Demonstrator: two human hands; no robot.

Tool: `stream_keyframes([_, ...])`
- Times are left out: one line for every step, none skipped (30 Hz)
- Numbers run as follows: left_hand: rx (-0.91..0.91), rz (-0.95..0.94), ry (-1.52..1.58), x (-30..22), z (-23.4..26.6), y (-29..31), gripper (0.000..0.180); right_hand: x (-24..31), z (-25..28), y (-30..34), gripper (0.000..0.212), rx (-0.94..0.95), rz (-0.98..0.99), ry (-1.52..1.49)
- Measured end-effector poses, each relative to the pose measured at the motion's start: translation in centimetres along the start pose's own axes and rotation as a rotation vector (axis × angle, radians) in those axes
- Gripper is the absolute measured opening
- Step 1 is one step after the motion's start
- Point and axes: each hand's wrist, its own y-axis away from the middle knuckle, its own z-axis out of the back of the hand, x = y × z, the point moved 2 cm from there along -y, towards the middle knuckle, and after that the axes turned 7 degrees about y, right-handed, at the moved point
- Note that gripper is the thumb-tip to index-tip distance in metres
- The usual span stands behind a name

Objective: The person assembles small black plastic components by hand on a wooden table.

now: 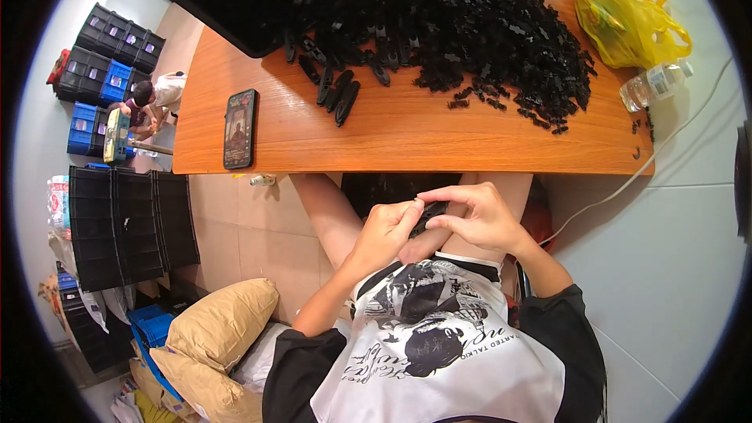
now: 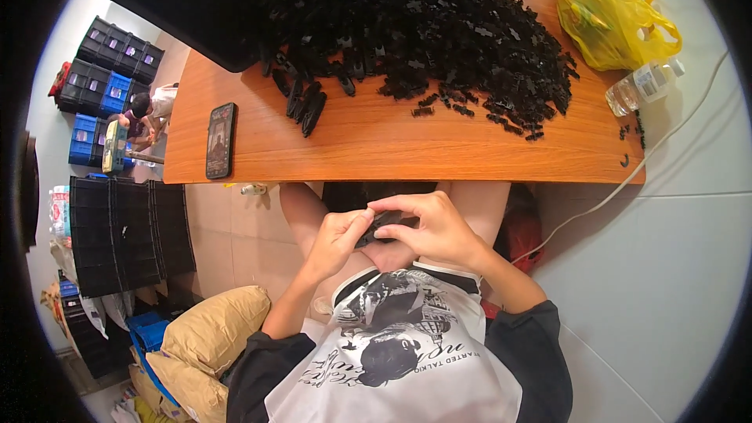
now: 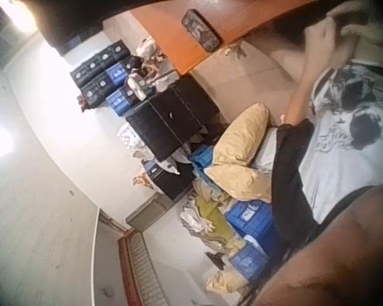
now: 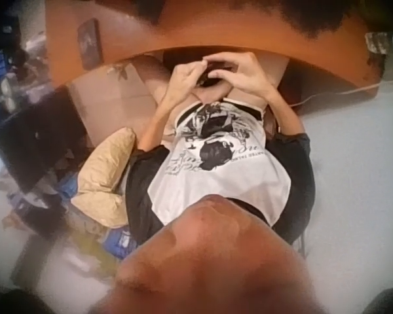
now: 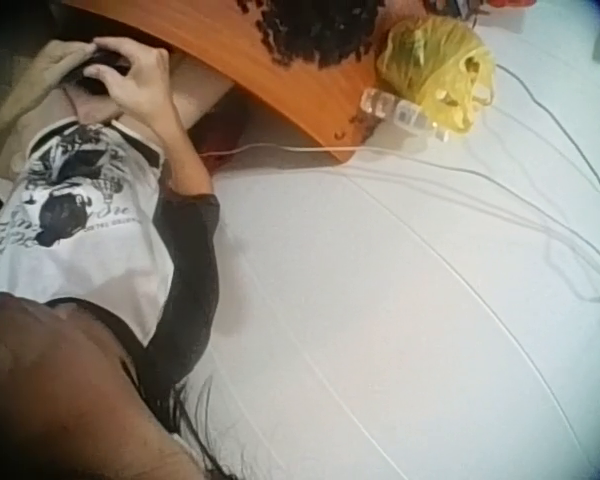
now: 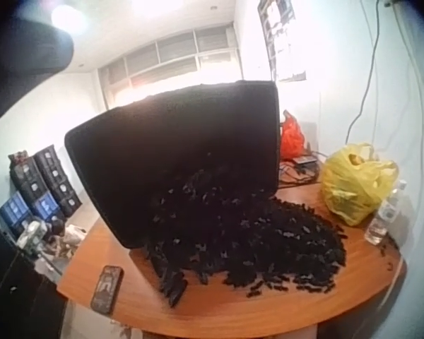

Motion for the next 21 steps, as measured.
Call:
stream_keyframes([-0.014,0.000,0.006,0.3,-0.1,0.1,0.033,-0.2,-0.1,0.1,0.035,-0.007,0.036,0.010])
stream_keyframes([-0.046,-0.031,0.082,0.4,-0.3,-0.1,0.024,-0.7,-0.3,0.2,0.035,-0.007,0.041,0.008])
stream_keyframes([-0.048,-0.034,0.077,0.2,-0.2,0.1,0.024,-1.5,-0.3,0.2,0.036,-0.063,0.025,0.015])
stream_keyframes([-0.074,-0.005,0.016,0.1,-0.1,0.4,0.019,-2.0,-0.3,0.2,0.038,-0.119,0.009,0.021])
stream_keyframes([-0.100,0.024,-0.044,0.1,-0.1,0.7,0.019,-2.0,-0.4,0.3,0.038,-0.121,0.015,0.019])
stream_keyframes([-0.107,0.027,-0.053,0.4,0.0,0.9,0.025,-2.1,-0.5,0.4,0.040,-0.117,-0.035,0.041])
stream_keyframes([-0.131,-0.042,-0.166,0.7,0.0,1.2,0.023,-2.2,-0.9,0.7,0.041,-0.110,-0.086,0.060])
stream_keyframes([-0.155,-0.116,-0.241,1.3,0.0,1.4,0.023,-2.3,-1.5,0.9,0.042,-0.126,-0.072,0.048])
stream_keyframes([-0.178,-0.190,-0.315,1.9,0.1,1.8,0.024,-2.6,-2.1,1.2,0.041,-0.139,-0.050,0.038])
stream_keyframes([-0.182,-0.184,-0.334,2.5,0.1,2.2,0.023,-3.1,-2.6,1.5,0.041,-0.118,-0.068,0.026])
stream_keyframes([-0.181,-0.238,-0.341,3.5,0.2,2.6,0.022,-3.5,-3.0,1.8,0.041,-0.096,-0.086,0.015])
stream_keyframes([-0.162,-0.189,-0.307,4.3,0.3,3.2,0.023,-3.9,-3.5,2.0,0.041,-0.076,-0.105,-0.011])
stream_keyframes([-0.142,-0.139,-0.273,5.0,0.4,3.7,0.023,-4.8,-4.1,2.4,0.041,-0.056,-0.142,-0.052])
stream_keyframes([-0.114,-0.101,-0.208,5.9,0.7,4.0,0.024,-5.5,-4.8,2.6,0.040,-0.035,-0.114,-0.023])
stream_keyframes([-0.111,-0.106,-0.211,6.4,1.2,4.1,0.024,-6.1,-5.2,2.7,0.039,-0.013,-0.087,0.007])
stream_keyframes([-0.079,-0.090,-0.426,6.1,1.7,3.9,0.024,-6.7,-5.6,2.7,0.039,0.059,-0.161,-0.004])
stream_keyframes([-0.045,-0.076,-0.641,5.8,2.2,3.6,0.023,-7.5,-5.8,2.6,0.039,0.050,-0.164,0.000])
stream_keyframes([-0.139,-0.215,-0.735,5.6,2.9,2.8,0.020,-8.7,-6.0,2.4,0.040,0.020,-0.099,0.188])
stream_keyframes([-0.186,-0.192,-0.657,4.3,3.5,1.5,0.017,-9.8,-6.2,2.3,0.042,-0.011,-0.040,0.379])
stream_keyframes([-0.228,-0.169,-0.579,2.3,3.8,-0.1,0.015,-10.7,-6.5,2.6,0.044,-0.053,-0.039,0.673])
stream_keyframes([-0.329,-0.318,-0.552,0.6,4.1,-1.8,0.011,-10.3,-6.3,2.4,0.044,-0.058,-0.042,0.678])
